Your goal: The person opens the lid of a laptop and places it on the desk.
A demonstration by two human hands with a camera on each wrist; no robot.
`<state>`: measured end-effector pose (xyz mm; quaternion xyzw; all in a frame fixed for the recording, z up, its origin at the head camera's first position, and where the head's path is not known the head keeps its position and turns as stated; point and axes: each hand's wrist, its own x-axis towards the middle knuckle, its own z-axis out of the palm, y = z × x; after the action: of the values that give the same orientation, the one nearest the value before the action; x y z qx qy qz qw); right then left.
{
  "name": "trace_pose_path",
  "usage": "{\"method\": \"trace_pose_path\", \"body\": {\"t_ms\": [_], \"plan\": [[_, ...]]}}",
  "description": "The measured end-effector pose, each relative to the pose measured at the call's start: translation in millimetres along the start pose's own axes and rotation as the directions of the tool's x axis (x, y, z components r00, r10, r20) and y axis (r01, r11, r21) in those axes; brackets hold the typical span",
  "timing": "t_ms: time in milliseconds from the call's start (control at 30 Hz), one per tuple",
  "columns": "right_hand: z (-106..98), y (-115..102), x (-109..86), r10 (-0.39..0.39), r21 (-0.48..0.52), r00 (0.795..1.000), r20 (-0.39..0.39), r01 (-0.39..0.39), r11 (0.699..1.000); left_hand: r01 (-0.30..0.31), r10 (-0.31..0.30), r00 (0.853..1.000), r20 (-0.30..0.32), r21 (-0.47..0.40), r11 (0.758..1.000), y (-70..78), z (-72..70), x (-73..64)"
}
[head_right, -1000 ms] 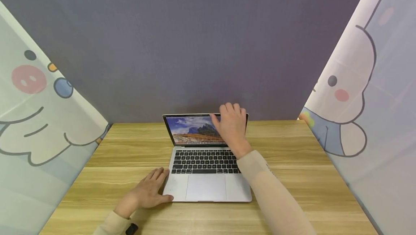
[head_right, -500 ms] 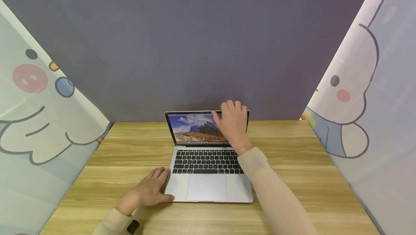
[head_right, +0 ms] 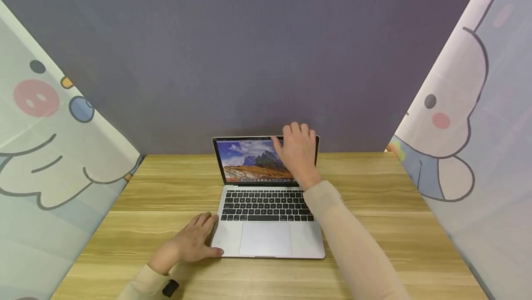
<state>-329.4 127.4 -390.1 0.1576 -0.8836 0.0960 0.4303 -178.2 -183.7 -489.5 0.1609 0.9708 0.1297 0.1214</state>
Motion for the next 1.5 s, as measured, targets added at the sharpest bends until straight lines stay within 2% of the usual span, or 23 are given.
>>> {"method": "trace_pose_path", "body": {"t_ms": [167, 433, 767, 1233, 1500], "plan": [[7, 2, 4.2, 0.004, -0.006, 1.000, 0.012, -0.004, 1.000, 0.001, -0.001, 1.000, 0.009, 0.008, 1.000, 0.1, -2.8, -0.1], [14, 6, 7.5, 0.047, -0.007, 0.996, 0.075, -0.046, 0.999, 0.001, -0.001, 1.000, 0.017, 0.002, 1.000, 0.4, -2.0, 1.1], [24, 9, 6.7, 0.048, -0.007, 0.996, 0.075, -0.048, 0.999, 0.014, -0.014, 1.000, 0.018, 0.002, 1.000, -2.2, 6.4, 5.6], [29, 8, 4.7, 0.044, -0.012, 0.995, 0.089, -0.043, 0.999, 0.024, -0.024, 1.000, 0.013, -0.005, 1.000, -2.6, 7.3, 4.5], [34, 11, -5.7, 0.023, -0.032, 0.986, 0.164, -0.018, 0.999, 0.011, -0.011, 1.000, 0.007, -0.027, 1.000, -3.2, 10.1, 1.9]]}}
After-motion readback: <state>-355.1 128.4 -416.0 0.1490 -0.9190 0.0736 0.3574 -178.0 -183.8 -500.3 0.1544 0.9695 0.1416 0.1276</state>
